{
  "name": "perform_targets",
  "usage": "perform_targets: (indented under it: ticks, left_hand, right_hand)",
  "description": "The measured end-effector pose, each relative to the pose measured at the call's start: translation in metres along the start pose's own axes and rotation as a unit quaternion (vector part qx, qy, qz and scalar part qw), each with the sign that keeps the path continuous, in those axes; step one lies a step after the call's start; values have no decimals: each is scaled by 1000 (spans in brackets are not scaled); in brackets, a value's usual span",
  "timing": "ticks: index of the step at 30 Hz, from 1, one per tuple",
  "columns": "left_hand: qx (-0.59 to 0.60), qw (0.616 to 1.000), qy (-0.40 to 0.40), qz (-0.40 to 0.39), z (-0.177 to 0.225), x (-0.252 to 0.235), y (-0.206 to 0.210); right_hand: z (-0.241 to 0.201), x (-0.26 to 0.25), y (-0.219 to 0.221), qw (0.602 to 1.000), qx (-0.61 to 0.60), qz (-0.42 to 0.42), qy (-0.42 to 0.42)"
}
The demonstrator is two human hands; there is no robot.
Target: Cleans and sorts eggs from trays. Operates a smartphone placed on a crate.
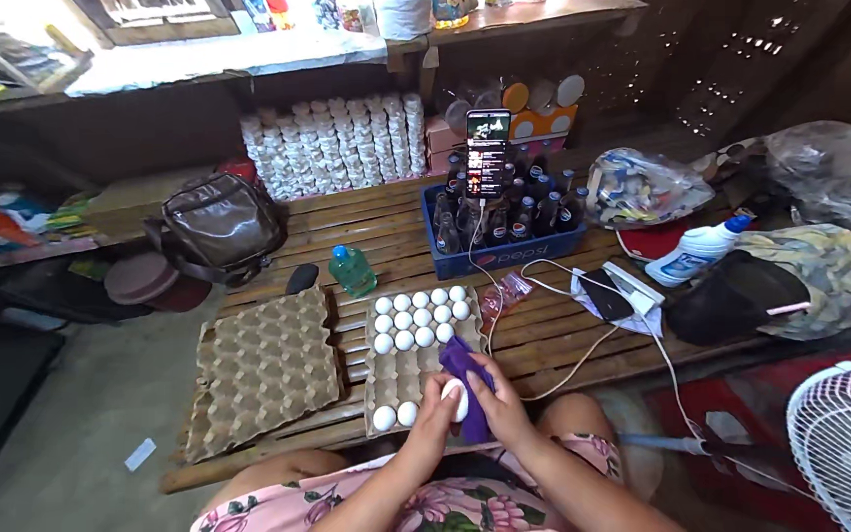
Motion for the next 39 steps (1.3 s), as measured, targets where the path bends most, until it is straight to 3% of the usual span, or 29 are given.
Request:
perform_targets:
  ticks: [3,6,10,13,17,20,22,27,29,32,35,39]
  left_hand:
    - [70,997,7,40,2,-8,-8]
    - [52,997,26,58,2,-12,-11]
    - [-22,998,55,-29,-4,-6,2]
    - [-15,996,65,-52,-4,-7,-1]
    - [52,997,25,57,4,-11,-13]
    - [39,994,59,81,3,-13,-17]
    - [-14,994,100,48,-4,-11,-12]
    - [-18,993,116,-20,-6,-7,-7]
    - [45,996,73,13,0,-7,-11]
    - [107,991,32,79,-1,-9,-19]
    - [20,995,72,59,-8,-6,-17]
    - [-30,997,68,0,-10,-3,-9]
  right_hand:
    - [3,11,10,992,89,-11,-86]
    - [7,12,15,979,144,-26,-141]
    - [-3,-3,-1,999,40,0,-29]
    - [-9,-10,-9,998,-14,-28,49]
    - [-1,5,10,994,85,-31,-60]
    - [6,12,21,981,148,-24,-127]
    - [3,7,16,985,131,-15,-108]
    - [-17,-10,3,997,-20,-39,67]
    - [-13,-6,10,997,-11,-41,58]
    - [3,10,27,994,91,-28,-60]
    - [5,10,28,976,170,-20,-132]
    - [-8,-7,12,991,123,-26,-52]
Point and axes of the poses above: each hand's wrist, its own x-axis away from the middle knuckle, its own y-axis out of the palm, z = x × y, the point moved 2 cm from there along -x, towards the middle knuckle, and after that the axes turned 11 degrees about -z, right-handed, at the moved point
